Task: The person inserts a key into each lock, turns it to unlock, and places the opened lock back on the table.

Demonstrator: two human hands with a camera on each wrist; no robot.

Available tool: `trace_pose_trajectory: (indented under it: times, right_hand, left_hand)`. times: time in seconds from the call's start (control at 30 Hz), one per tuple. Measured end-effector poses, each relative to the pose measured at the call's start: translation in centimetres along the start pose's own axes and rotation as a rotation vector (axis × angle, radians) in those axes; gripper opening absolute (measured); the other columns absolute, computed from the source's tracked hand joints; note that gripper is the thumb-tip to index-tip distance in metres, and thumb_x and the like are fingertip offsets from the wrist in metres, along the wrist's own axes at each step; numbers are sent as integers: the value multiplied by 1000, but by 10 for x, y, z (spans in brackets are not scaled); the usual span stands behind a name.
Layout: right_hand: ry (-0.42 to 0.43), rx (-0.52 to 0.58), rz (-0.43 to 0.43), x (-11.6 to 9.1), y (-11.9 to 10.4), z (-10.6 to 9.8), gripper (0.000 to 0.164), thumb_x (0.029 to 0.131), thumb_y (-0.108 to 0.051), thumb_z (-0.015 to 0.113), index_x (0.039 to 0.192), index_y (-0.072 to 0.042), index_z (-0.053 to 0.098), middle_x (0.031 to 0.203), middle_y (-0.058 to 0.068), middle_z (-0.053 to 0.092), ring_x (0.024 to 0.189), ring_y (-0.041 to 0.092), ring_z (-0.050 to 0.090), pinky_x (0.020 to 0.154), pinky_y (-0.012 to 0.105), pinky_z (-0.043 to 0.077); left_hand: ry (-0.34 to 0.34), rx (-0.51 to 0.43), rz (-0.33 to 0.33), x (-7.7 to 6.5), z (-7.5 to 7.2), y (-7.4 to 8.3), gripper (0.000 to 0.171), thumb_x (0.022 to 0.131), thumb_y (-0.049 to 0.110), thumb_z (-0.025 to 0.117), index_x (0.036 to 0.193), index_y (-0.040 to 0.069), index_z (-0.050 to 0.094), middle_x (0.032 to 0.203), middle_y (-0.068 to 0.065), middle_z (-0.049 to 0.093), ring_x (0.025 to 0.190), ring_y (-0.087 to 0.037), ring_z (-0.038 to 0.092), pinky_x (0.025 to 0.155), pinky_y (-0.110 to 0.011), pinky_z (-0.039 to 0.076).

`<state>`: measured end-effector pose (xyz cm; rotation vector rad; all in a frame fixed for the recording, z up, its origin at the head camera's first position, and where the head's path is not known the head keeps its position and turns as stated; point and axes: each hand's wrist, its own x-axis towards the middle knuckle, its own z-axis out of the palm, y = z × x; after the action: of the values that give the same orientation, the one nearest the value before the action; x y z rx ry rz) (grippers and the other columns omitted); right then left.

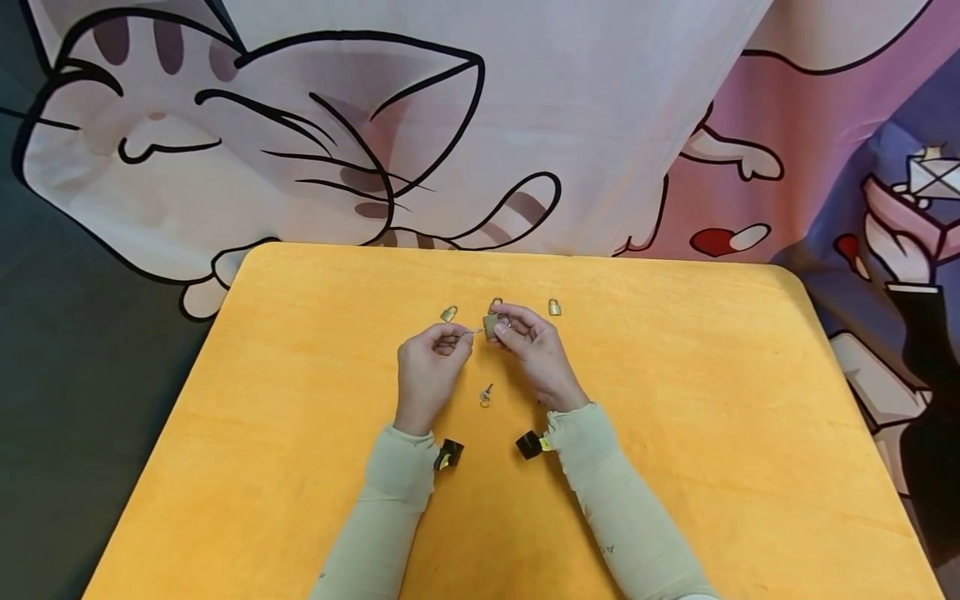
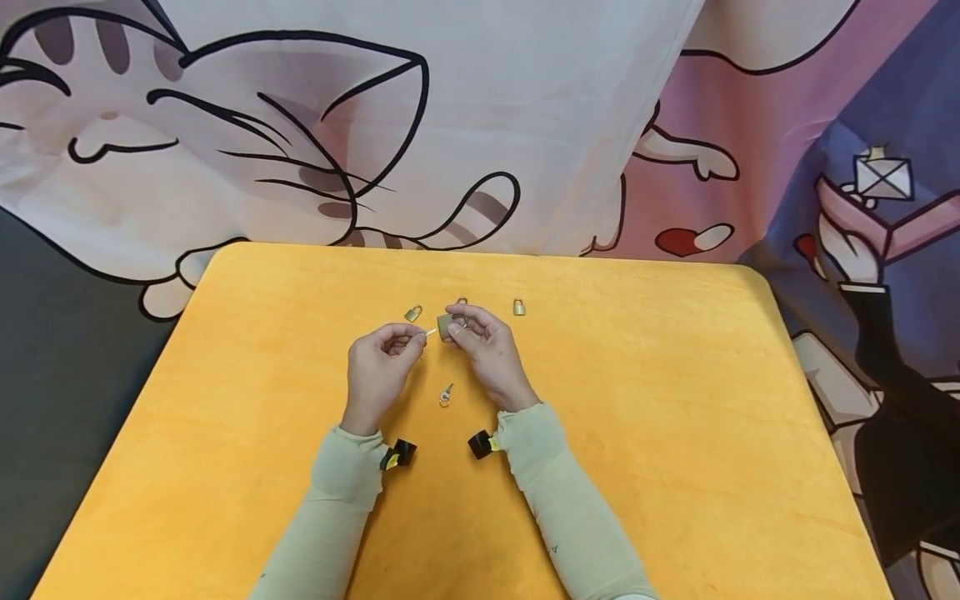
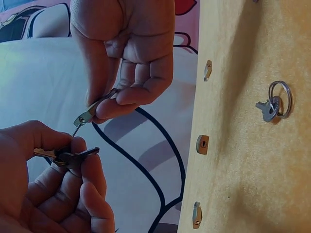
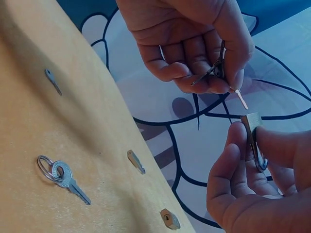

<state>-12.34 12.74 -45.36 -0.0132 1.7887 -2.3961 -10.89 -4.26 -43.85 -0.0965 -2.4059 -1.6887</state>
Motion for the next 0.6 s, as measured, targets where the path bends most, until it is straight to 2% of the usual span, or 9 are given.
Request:
trace_pose_trajectory:
  times: [0.23,0.37,0.6]
  right_hand:
    - [5,-9,5,-3,4,-1,36,101,-3,58,136,6,56,114,11,66,94,18,66,103,57,43]
    - [4,-3,-3,-3,5,-1,34,101,-2,58,135,3,59,117,13,64,96,19,66,101,55,46]
    - [-10,-24,-33,-2,7,-3,34,101,-1,58,134,4,59,122,16,63,100,20,65,101,55,46]
  left_hand:
    - [-11,14,-14,0,4,-2,10,90,15,76,90,5,77,81,-3,73,68,-13,67,65,-28,56]
    - [-13,30,-16,0,4,-2,10,90,15,76,89,5,77,80,-3,73,68,-13,67,65,-28,56]
    - [-28,35,-21,-1,5,-2,11,90,16,76,90,5,78,81,-4,73,68,-14,67,65,-30,57]
